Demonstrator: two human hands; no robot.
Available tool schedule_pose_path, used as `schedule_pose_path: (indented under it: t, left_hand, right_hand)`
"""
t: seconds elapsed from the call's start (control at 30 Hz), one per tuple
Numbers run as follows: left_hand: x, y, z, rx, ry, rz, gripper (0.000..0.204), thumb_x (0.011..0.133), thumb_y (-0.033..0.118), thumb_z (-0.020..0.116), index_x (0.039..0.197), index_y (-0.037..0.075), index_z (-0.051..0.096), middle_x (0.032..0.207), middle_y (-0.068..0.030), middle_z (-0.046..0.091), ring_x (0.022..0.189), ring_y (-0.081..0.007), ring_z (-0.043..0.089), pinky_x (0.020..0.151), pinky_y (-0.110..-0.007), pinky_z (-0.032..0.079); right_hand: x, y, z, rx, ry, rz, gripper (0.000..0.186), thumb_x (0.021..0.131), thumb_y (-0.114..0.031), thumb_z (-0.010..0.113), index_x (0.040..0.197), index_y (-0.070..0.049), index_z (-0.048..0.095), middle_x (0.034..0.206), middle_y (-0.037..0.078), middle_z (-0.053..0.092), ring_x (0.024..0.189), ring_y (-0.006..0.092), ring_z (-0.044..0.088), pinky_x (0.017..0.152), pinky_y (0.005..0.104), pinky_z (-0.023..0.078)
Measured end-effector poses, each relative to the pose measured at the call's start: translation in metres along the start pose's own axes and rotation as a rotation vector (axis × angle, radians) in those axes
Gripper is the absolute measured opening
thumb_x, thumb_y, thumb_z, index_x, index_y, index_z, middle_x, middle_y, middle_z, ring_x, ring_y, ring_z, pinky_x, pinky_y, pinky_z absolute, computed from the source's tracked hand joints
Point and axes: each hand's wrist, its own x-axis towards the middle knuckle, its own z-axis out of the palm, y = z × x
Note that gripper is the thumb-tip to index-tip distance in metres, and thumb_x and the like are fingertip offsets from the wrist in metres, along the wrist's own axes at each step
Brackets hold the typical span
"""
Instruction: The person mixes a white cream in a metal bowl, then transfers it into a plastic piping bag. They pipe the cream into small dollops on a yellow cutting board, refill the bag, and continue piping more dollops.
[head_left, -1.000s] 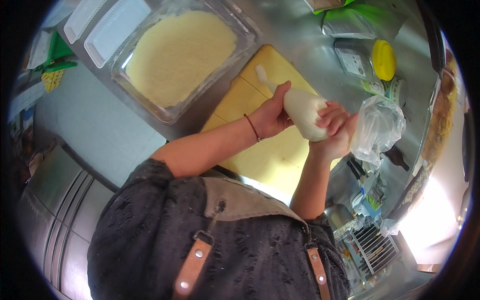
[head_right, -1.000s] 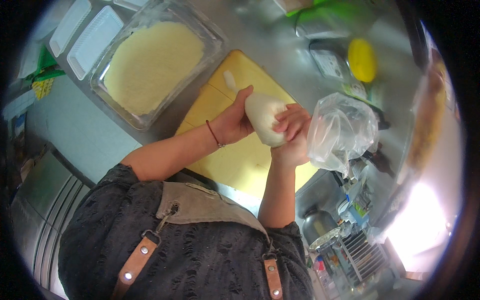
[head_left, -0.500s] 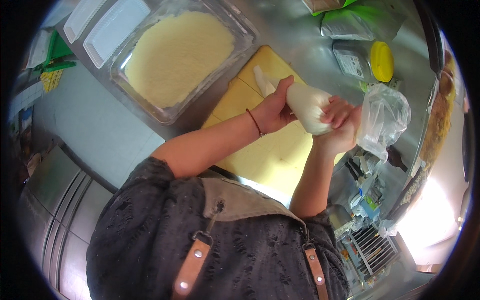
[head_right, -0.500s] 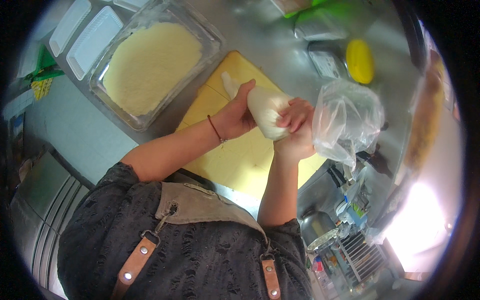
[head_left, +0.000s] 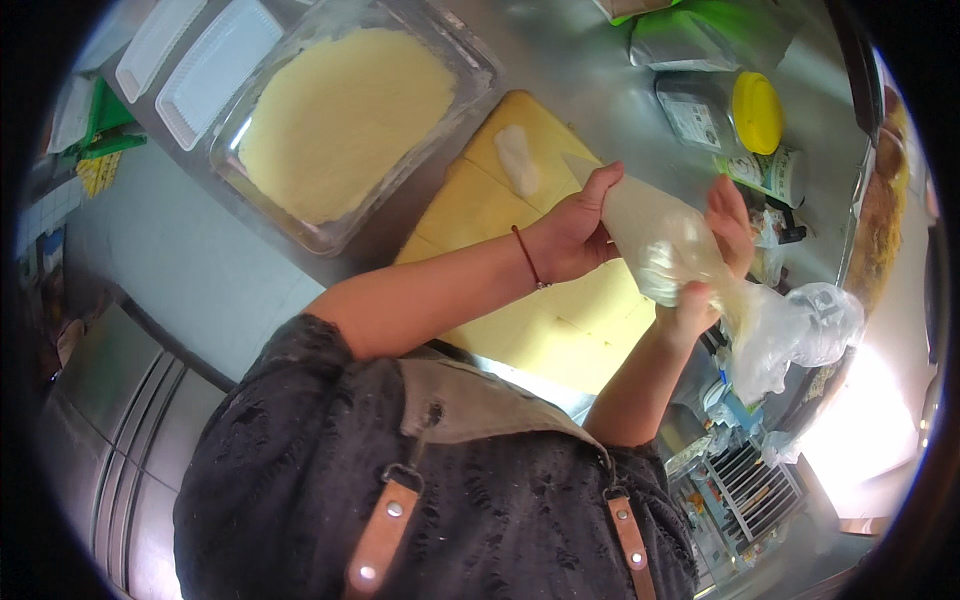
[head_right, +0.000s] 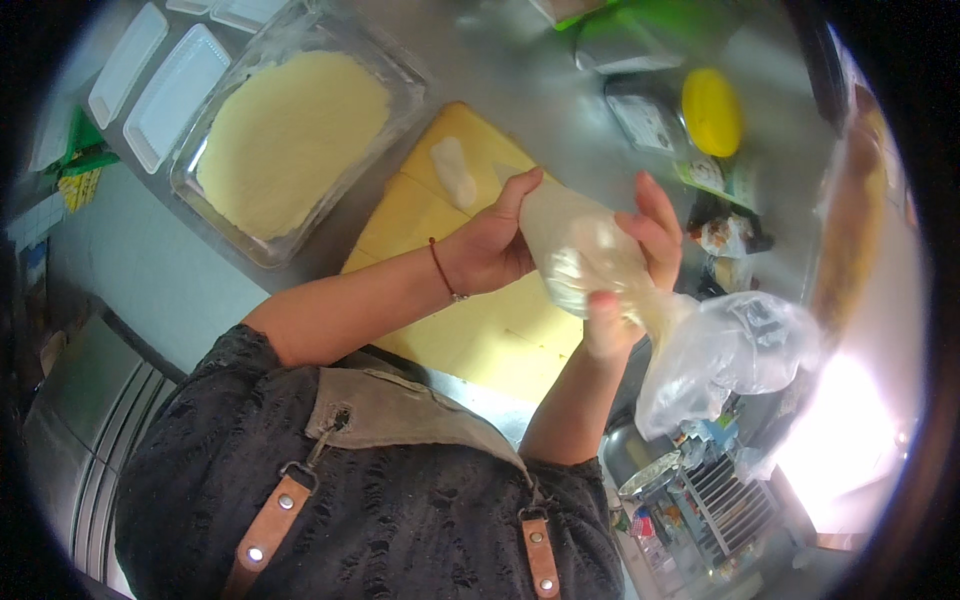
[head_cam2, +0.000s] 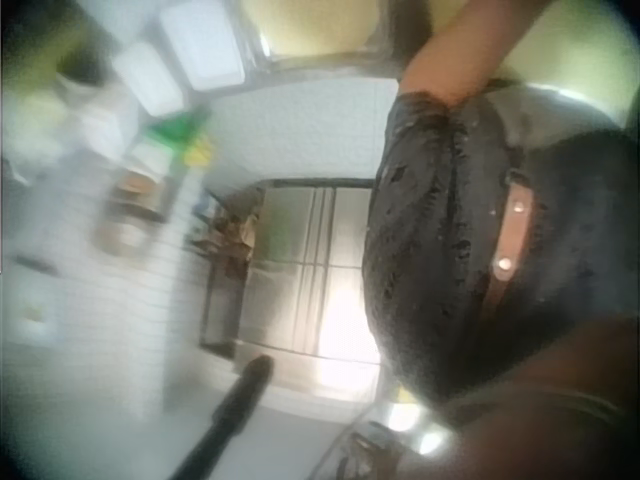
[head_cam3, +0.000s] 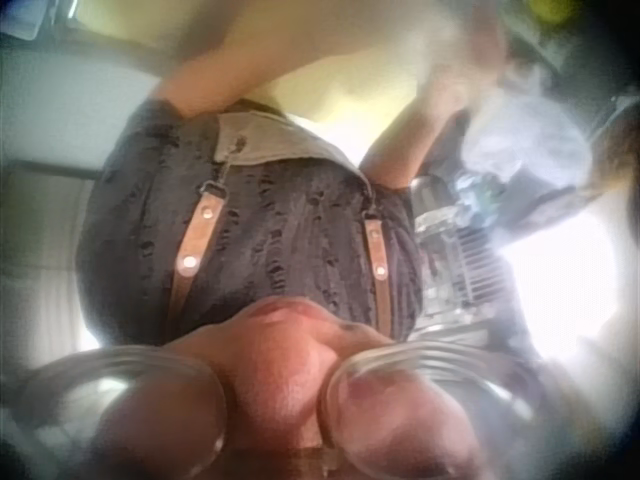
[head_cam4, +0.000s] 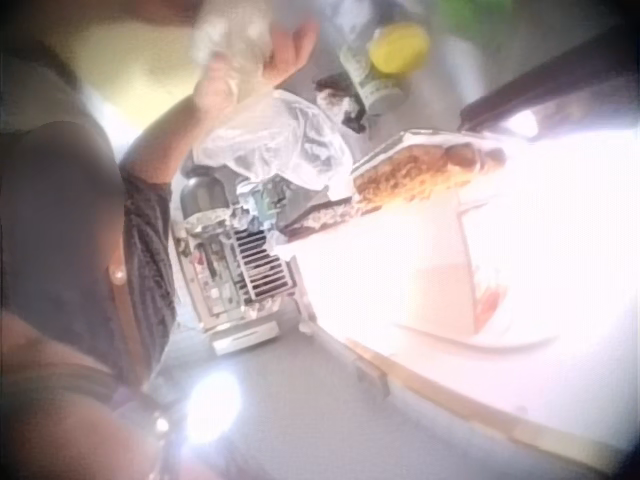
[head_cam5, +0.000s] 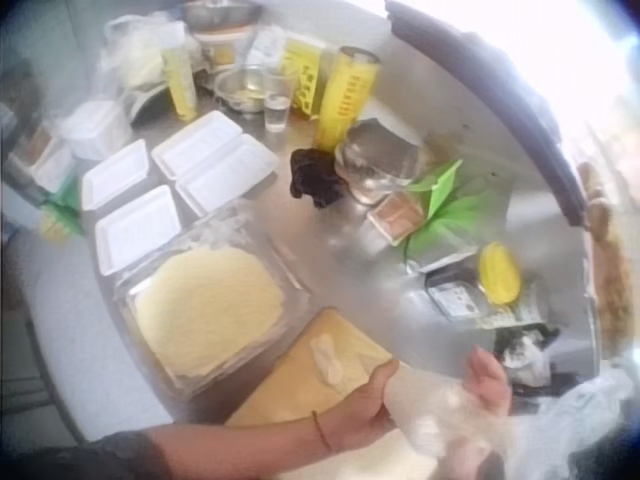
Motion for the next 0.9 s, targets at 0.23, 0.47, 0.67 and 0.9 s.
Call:
schedule_pose_path:
  t: [0.23, 0.47, 0.67, 0.9]
  left_hand:
    - [0.021, 0.005, -0.014, 0.032, 0.116, 0.052, 0.055, 0.103, 0.057, 0.038, 0.126, 0.01, 0.056, 0.122, -0.0022, 0.061, 0.113, -0.0158, 0.06, 0.099, -0.034, 0.05]
    - [0.033, 0.021, -0.029, 0.057, 0.089, 0.095, 0.055, 0.1, 0.06, 0.046, 0.122, 0.012, 0.057, 0.116, -0.0016, 0.063, 0.106, -0.0141, 0.061, 0.092, -0.032, 0.053]
    - [0.029, 0.009, -0.033, -0.035, 0.143, 0.036, 0.053, 0.1, 0.059, 0.046, 0.121, 0.012, 0.057, 0.114, -0.0019, 0.063, 0.106, -0.0147, 0.061, 0.091, -0.032, 0.054]
    - [0.014, -0.022, -0.03, -0.019, 0.097, -0.073, 0.055, 0.101, 0.06, 0.04, 0.121, 0.012, 0.058, 0.117, -0.0033, 0.063, 0.108, -0.0157, 0.061, 0.096, -0.033, 0.052]
  right_hand:
    - [-0.005, 0.029, -0.002, 0.38, -0.009, 0.341, 0.053, 0.109, -0.045, 0.036, 0.089, -0.004, 0.063, 0.109, 0.017, 0.067, 0.127, 0.0387, 0.052, 0.112, 0.0542, 0.034]
    - [0.006, 0.03, 0.022, 0.45, 0.053, 0.363, 0.054, 0.109, -0.046, 0.033, 0.071, -0.01, 0.047, 0.095, 0.014, 0.065, 0.122, 0.0328, 0.051, 0.114, 0.0522, 0.031]
    - [0.001, 0.026, 0.023, 0.319, 0.134, 0.367, 0.059, 0.111, -0.039, 0.026, 0.058, -0.014, 0.036, 0.068, 0.011, 0.057, 0.091, 0.0279, 0.058, 0.111, 0.052, 0.034]
    - [-0.015, 0.009, 0.004, 0.243, 0.18, 0.405, 0.057, 0.111, -0.032, 0.028, 0.057, -0.016, 0.038, 0.057, 0.008, 0.051, 0.076, 0.0251, 0.055, 0.101, 0.0473, 0.04]
